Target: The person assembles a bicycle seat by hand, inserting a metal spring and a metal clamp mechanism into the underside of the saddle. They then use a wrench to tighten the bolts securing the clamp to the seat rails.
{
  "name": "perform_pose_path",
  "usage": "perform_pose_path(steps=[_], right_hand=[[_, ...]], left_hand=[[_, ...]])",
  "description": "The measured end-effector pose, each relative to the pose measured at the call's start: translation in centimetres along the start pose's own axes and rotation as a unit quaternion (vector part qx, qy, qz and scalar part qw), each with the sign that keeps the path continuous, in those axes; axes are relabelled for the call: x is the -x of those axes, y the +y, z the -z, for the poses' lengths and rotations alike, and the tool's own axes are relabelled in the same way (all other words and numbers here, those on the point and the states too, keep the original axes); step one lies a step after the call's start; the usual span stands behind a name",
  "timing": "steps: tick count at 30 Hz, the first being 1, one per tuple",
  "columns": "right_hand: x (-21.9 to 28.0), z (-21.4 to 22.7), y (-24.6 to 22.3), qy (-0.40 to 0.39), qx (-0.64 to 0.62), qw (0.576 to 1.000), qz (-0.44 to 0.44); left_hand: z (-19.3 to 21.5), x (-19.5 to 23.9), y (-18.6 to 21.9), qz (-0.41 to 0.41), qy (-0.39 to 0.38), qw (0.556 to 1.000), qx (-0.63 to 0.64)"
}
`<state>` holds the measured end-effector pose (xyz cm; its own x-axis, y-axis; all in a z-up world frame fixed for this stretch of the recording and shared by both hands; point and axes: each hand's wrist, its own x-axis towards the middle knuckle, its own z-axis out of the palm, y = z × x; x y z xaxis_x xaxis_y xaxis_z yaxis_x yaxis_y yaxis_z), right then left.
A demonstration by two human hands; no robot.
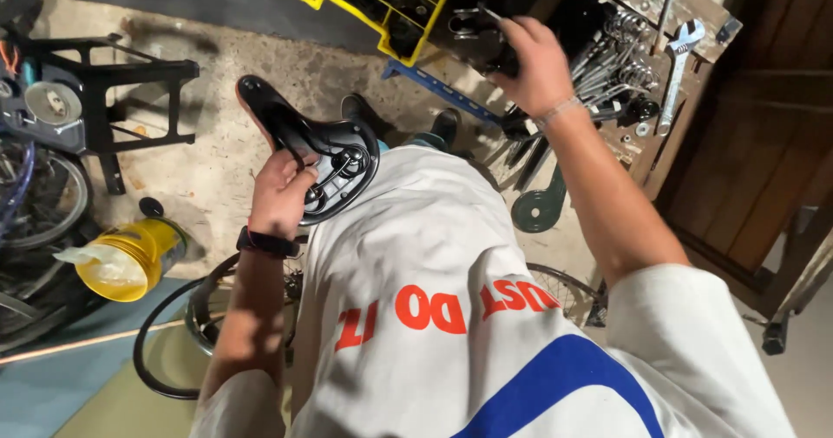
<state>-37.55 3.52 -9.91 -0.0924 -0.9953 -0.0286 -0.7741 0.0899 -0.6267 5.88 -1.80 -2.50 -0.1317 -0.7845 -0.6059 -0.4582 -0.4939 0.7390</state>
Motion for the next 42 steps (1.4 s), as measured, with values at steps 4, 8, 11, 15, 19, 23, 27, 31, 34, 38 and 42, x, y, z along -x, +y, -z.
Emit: perform_pose_path(steps=[4,8,11,15,19,23,27,31,34,38,42], right_hand=[[-5.0,-5.5,2.4,-0.044,0.057,0.997,0.042],[-8.3,-6.4,2.4,-0.127,0.098,0.987,-0.016],[-9.1,-6.7,2.1,-0.171,0.095,0.980,-0.044],[-9.0,-6.9,2.2,-0.203,0.128,0.965,-0.101],[-9.5,-7.2,1.3,-0.224,0.128,0.957,-0.136],[-9.3,-7.9,2.3,-0.206,0.111,0.960,-0.157],[-9.4,-7.8,2.0,-0.204,0.098,0.951,-0.212],[-9.4,-6.2,-0.1,-0.206,0.030,0.953,-0.219],[-8.1,-6.1,1.1,-0.104,0.014,0.981,-0.161],[-6.3,-3.2,-1.5,0.069,-0.328,0.935,-0.114],[-4.3,-0.4,-6.9,-0.002,-0.636,0.771,-0.034]], left_hand=[[1.7,0.4,-0.9,0.019,-0.041,0.998,0.045],[3.1,0.3,-3.2,-0.034,-0.035,0.994,0.102],[4.5,1.2,-3.4,-0.010,-0.007,0.993,0.119],[6.2,1.5,-3.3,0.003,-0.008,0.997,0.081],[7.3,1.4,-2.6,-0.062,-0.017,0.998,0.008],[8.0,1.3,-1.7,-0.047,-0.005,0.999,0.023],[8.5,0.9,-1.7,-0.049,0.000,0.999,0.001],[8.5,0.8,-0.6,-0.061,0.003,0.998,0.007],[8.7,0.8,-1.0,-0.109,-0.002,0.994,0.006],[8.4,0.3,0.7,-0.184,0.042,0.980,-0.069],[7.7,0.6,4.5,-0.139,0.022,0.990,-0.023]])
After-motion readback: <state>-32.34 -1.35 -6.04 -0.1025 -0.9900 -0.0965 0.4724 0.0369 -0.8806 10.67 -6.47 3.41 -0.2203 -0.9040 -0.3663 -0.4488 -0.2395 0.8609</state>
